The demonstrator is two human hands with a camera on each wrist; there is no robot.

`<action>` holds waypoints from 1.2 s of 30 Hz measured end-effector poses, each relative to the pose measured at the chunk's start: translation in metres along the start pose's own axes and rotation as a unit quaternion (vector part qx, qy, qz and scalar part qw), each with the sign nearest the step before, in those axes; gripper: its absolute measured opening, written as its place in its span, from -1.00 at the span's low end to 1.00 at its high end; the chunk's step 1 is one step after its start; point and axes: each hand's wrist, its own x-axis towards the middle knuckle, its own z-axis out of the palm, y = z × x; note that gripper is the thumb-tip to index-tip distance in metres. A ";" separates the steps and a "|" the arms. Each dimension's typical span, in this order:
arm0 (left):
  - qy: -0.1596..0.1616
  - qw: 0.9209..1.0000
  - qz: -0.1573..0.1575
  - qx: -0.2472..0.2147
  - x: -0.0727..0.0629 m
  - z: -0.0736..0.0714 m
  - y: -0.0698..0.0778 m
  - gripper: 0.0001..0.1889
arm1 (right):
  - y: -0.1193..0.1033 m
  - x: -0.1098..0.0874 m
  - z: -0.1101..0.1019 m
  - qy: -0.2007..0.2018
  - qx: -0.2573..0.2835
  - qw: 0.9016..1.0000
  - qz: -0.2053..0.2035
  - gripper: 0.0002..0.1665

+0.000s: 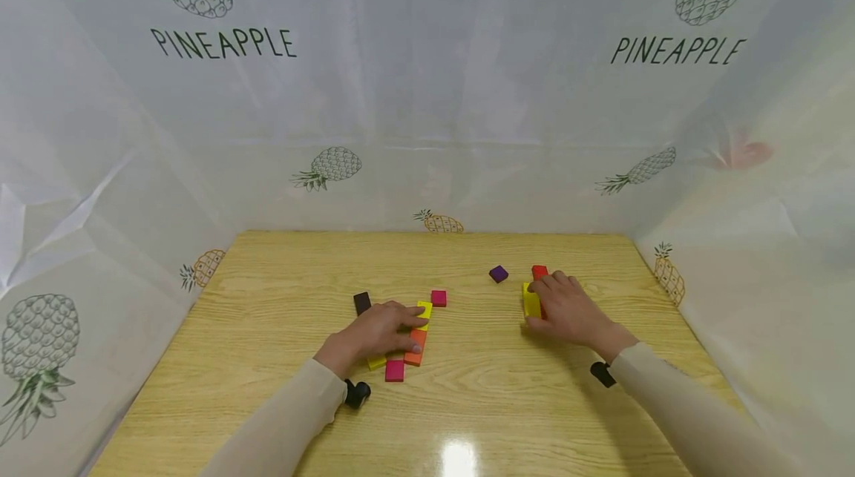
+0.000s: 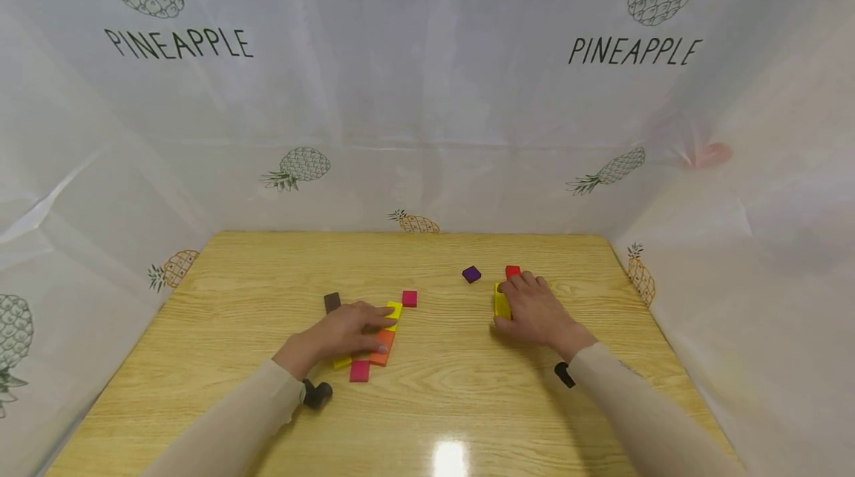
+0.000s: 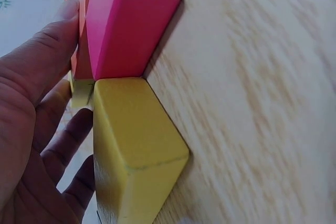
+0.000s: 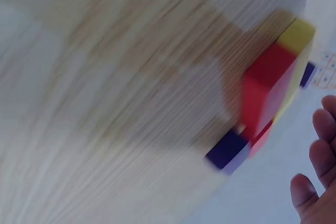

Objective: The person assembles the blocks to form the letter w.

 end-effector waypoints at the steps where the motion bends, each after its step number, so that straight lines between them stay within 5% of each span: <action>1: -0.001 1.000 -0.001 0.002 0.000 0.000 0.000 -0.40 | 0.003 -0.003 -0.002 -0.005 -0.003 1.000 0.001 -0.36; 12: -0.002 1.000 -0.002 0.010 0.001 -0.001 0.002 -0.40 | 0.031 -0.023 -0.004 -0.035 -0.033 0.999 -0.009 -0.23; 36: -0.003 1.000 0.000 0.005 0.000 -0.002 0.002 -0.40 | 0.038 -0.024 0.006 -0.048 -0.021 0.999 0.006 -0.35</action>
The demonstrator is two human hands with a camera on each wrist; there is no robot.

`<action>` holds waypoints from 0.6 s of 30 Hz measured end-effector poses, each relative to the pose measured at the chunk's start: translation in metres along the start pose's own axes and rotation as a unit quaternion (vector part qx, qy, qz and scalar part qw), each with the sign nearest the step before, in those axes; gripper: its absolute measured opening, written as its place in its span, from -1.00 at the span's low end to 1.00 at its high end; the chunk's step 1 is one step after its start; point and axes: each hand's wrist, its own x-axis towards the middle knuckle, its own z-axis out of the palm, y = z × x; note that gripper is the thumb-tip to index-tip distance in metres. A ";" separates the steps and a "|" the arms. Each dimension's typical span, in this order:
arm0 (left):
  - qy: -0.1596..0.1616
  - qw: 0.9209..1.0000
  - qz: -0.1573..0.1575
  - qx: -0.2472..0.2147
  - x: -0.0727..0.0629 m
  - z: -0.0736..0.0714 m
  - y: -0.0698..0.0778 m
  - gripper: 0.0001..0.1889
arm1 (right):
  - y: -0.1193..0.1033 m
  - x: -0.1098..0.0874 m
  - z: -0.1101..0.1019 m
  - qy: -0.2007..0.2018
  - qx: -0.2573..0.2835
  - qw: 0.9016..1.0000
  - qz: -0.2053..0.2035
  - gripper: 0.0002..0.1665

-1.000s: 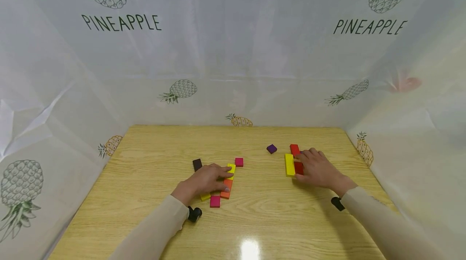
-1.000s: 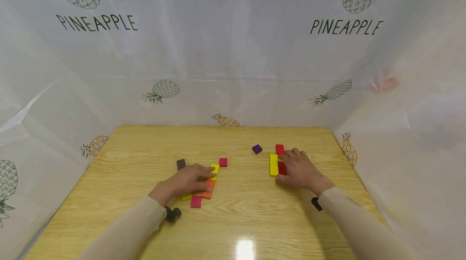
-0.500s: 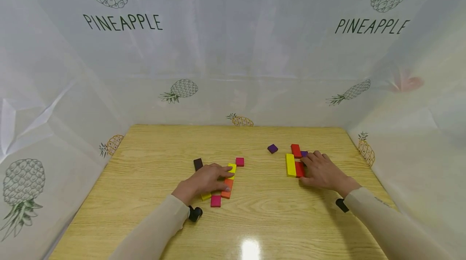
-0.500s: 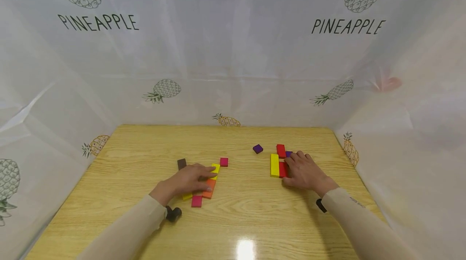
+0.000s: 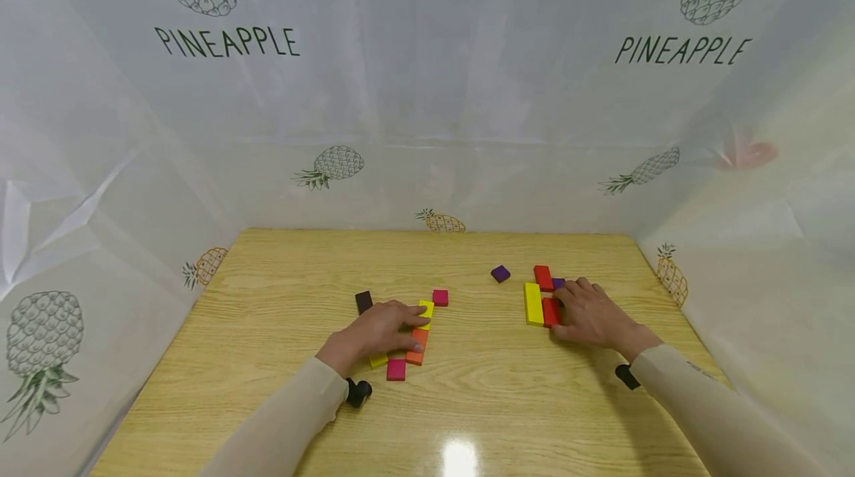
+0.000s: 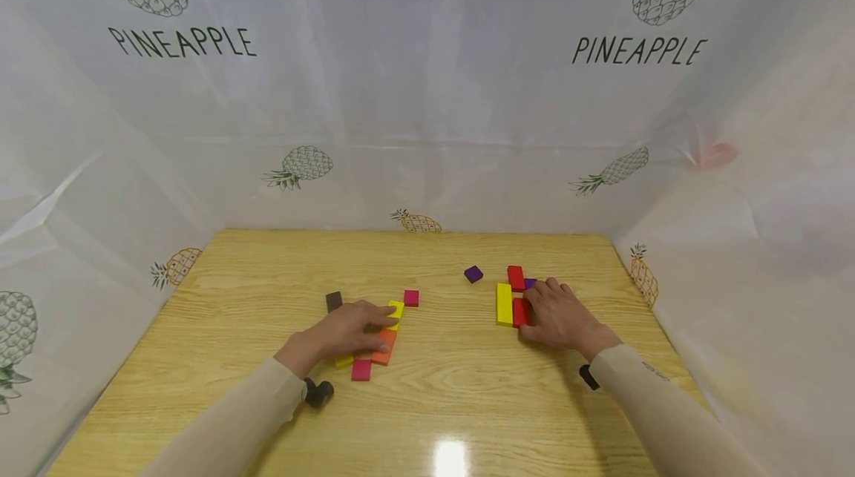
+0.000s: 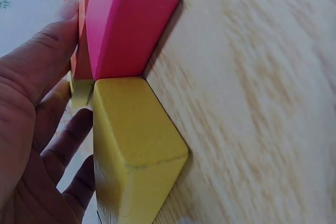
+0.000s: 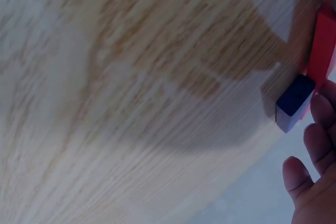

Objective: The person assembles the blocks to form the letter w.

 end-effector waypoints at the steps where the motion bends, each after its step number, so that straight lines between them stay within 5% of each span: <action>1: 0.000 1.000 0.000 0.002 0.000 0.000 0.000 -0.40 | 0.000 0.000 -0.001 0.000 0.003 1.000 0.003 -0.37; 18: 0.012 1.000 0.007 0.014 0.000 0.002 0.000 -0.42 | -0.011 0.011 -0.014 0.067 -0.016 0.996 -0.050 -0.42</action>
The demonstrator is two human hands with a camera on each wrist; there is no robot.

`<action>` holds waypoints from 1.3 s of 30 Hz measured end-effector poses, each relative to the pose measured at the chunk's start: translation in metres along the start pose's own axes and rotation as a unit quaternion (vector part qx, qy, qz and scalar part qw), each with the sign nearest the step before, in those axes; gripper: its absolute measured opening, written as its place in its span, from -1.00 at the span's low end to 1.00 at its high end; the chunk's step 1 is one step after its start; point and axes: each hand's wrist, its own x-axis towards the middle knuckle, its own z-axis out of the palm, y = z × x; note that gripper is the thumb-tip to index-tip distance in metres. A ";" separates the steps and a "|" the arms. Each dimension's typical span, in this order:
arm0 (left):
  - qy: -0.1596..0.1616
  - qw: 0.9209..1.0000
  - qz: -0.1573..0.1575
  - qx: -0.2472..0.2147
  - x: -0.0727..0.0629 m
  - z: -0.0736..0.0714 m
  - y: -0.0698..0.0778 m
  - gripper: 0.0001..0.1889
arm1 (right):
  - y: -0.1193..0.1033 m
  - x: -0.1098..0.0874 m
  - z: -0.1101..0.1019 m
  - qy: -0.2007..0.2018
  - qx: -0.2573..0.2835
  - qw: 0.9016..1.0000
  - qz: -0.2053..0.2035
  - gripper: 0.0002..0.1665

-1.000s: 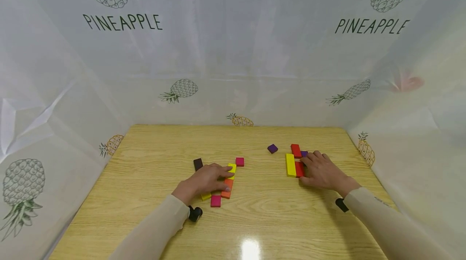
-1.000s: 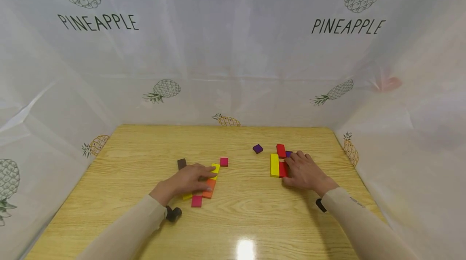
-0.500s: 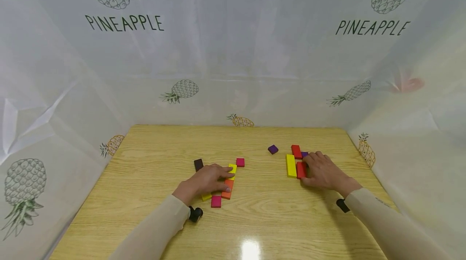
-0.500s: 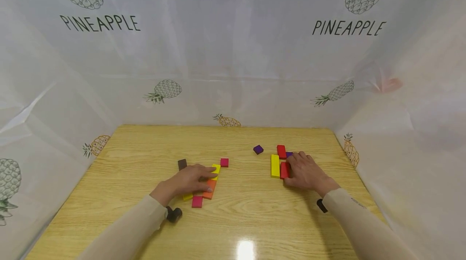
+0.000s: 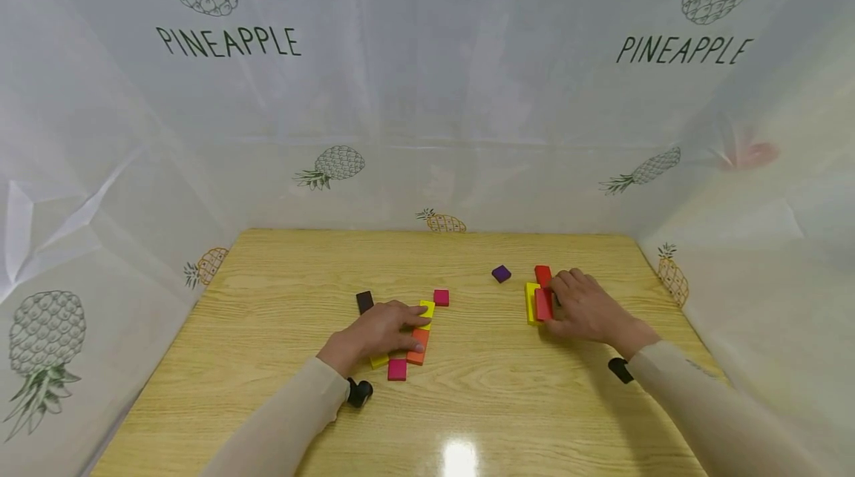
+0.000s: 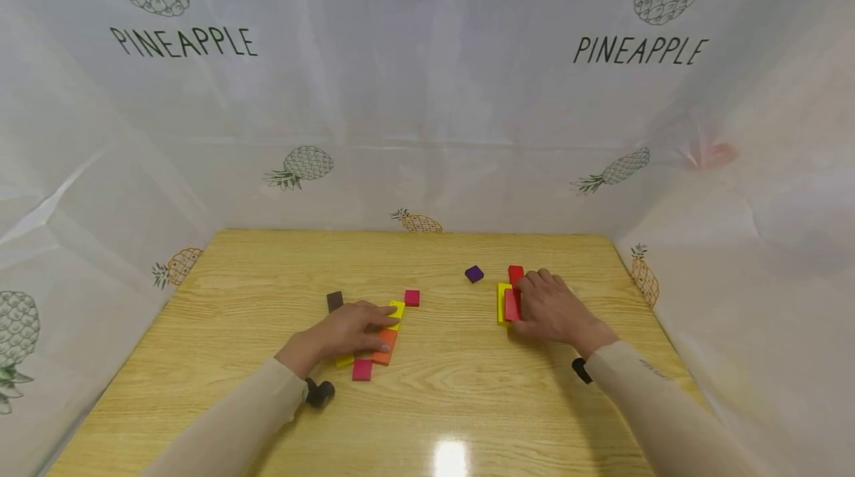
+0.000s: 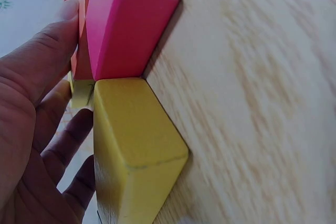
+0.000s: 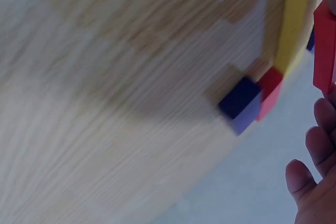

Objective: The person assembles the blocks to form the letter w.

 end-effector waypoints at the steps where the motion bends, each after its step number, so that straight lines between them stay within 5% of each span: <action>1: 0.000 1.000 0.000 0.001 0.000 0.000 0.000 -0.42 | -0.002 0.003 0.000 0.001 0.000 1.000 0.000 -0.43; 14: -0.002 1.000 -0.005 -0.006 -0.001 -0.002 0.002 -0.41 | -0.030 0.031 0.002 -0.006 0.016 1.000 0.006 -0.26; 22: -0.004 1.000 -0.002 0.001 -0.001 -0.002 0.002 -0.41 | -0.050 0.046 0.008 0.005 0.015 0.999 -0.036 -0.37; 39: -0.003 1.000 -0.008 0.004 -0.001 -0.003 0.004 -0.41 | -0.104 0.078 0.018 -0.049 0.018 0.995 -0.082 -0.34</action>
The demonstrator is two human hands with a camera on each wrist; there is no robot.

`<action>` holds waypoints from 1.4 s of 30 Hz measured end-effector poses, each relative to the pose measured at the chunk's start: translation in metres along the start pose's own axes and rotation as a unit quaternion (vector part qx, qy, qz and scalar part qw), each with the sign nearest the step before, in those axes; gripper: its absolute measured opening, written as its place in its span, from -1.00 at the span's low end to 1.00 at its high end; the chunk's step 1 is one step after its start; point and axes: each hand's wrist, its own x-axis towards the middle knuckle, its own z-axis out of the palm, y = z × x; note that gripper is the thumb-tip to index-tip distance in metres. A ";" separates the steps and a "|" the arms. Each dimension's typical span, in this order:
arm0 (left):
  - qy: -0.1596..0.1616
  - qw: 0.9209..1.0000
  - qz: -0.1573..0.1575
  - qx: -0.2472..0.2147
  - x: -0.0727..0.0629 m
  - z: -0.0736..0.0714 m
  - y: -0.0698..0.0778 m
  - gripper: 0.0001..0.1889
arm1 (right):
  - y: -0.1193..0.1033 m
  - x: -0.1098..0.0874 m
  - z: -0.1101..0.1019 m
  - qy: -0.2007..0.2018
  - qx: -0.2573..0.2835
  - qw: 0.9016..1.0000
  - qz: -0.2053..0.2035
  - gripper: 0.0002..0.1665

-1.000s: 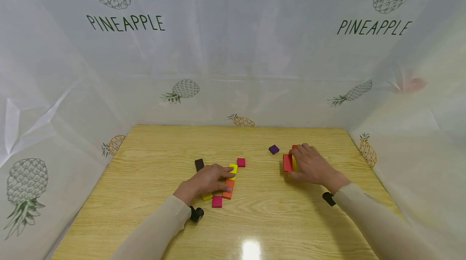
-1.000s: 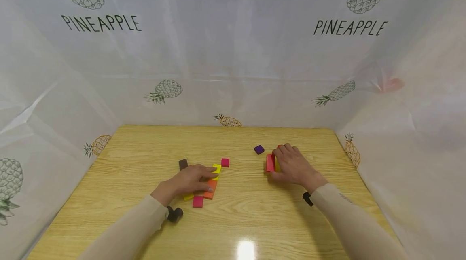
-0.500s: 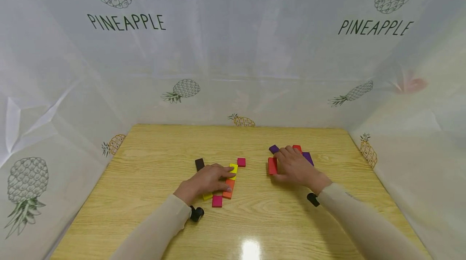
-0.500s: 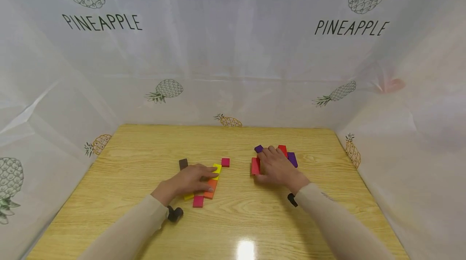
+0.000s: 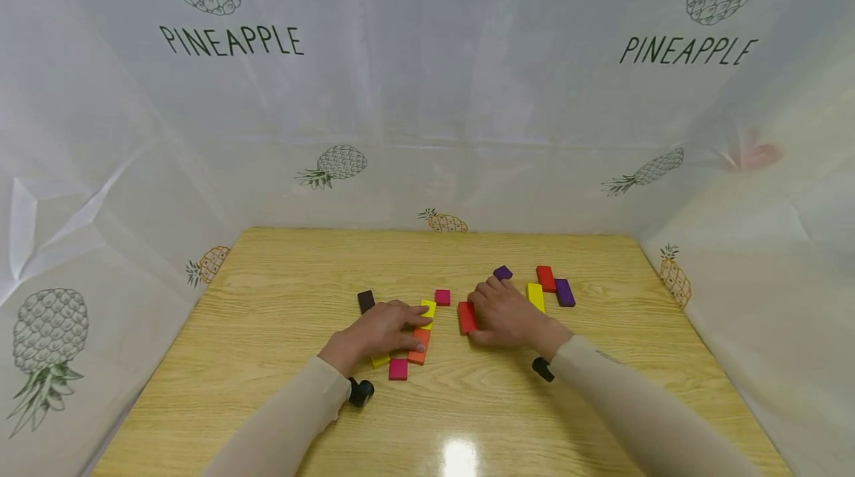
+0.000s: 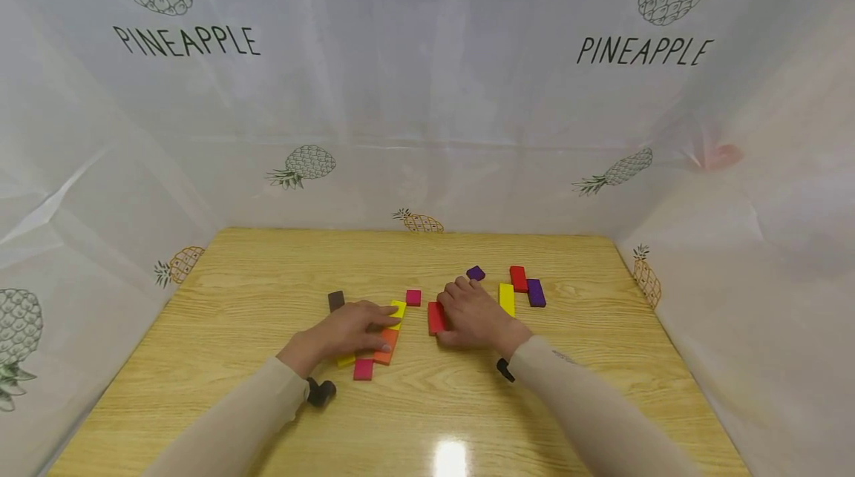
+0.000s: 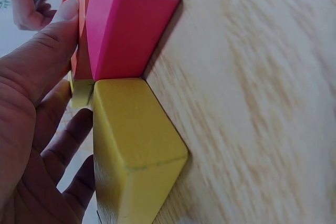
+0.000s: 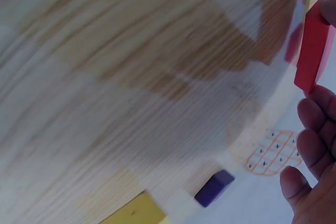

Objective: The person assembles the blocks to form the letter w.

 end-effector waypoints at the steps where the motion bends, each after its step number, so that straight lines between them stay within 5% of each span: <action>1: 0.000 1.000 0.000 0.000 0.000 0.000 0.000 -0.41 | -0.002 0.002 0.000 0.000 0.001 1.000 -0.003 -0.34; 42: -0.001 1.000 -0.002 -0.011 0.002 0.001 -0.004 -0.40 | -0.006 0.016 0.008 -0.040 0.024 0.999 0.012 -0.27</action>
